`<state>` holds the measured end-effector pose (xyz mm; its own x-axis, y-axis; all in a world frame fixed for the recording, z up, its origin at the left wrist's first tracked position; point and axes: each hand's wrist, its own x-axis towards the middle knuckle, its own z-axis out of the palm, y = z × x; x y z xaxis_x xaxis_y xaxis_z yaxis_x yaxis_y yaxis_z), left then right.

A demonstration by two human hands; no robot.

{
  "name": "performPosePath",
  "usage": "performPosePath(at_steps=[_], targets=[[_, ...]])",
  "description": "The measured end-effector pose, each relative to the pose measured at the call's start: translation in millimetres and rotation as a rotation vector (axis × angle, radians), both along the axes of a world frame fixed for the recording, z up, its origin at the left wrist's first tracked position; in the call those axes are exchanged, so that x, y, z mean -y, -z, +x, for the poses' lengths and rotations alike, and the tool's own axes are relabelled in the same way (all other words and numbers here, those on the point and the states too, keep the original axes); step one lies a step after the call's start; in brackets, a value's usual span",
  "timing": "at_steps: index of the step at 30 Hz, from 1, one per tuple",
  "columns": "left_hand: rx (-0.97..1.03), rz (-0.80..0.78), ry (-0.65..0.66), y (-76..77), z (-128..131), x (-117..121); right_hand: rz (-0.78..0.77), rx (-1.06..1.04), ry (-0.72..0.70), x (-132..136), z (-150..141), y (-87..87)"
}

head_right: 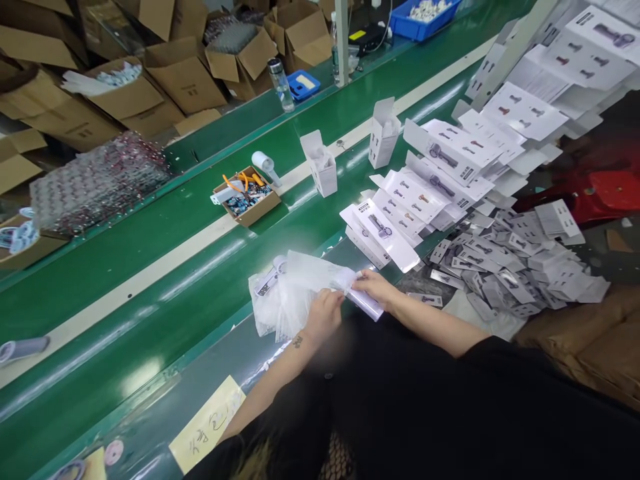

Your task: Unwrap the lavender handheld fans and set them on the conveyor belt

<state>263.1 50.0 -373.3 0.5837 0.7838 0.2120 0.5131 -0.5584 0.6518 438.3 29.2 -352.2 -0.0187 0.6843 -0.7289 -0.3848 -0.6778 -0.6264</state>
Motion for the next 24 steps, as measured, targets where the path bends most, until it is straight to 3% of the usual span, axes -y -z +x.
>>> performPosePath(at_steps=[3,7,9,12,17,21,24], targets=[[-0.084,0.036,-0.04,-6.7,10,-2,0.026,-0.002,-0.007,0,-5,-6.6],[-0.211,0.123,0.237,-16.6,12,-3,-0.146,-0.089,0.046,4,-2,-10.8],[-0.169,-0.003,0.259,-17.3,6,-3,-0.228,-0.078,0.087,11,1,-10.1],[0.013,-0.342,0.071,-15.3,-2,-4,-0.255,-0.029,0.081,27,5,-13.0],[0.162,-0.681,-0.085,-26.9,-4,-4,0.059,0.33,-0.145,44,17,-34.1],[0.323,-0.772,-0.095,-62.0,-6,-3,0.255,0.467,-0.222,43,21,-64.8],[0.403,-0.685,-0.111,-94.5,-13,-1,0.475,0.614,-0.315,46,14,-97.3]])
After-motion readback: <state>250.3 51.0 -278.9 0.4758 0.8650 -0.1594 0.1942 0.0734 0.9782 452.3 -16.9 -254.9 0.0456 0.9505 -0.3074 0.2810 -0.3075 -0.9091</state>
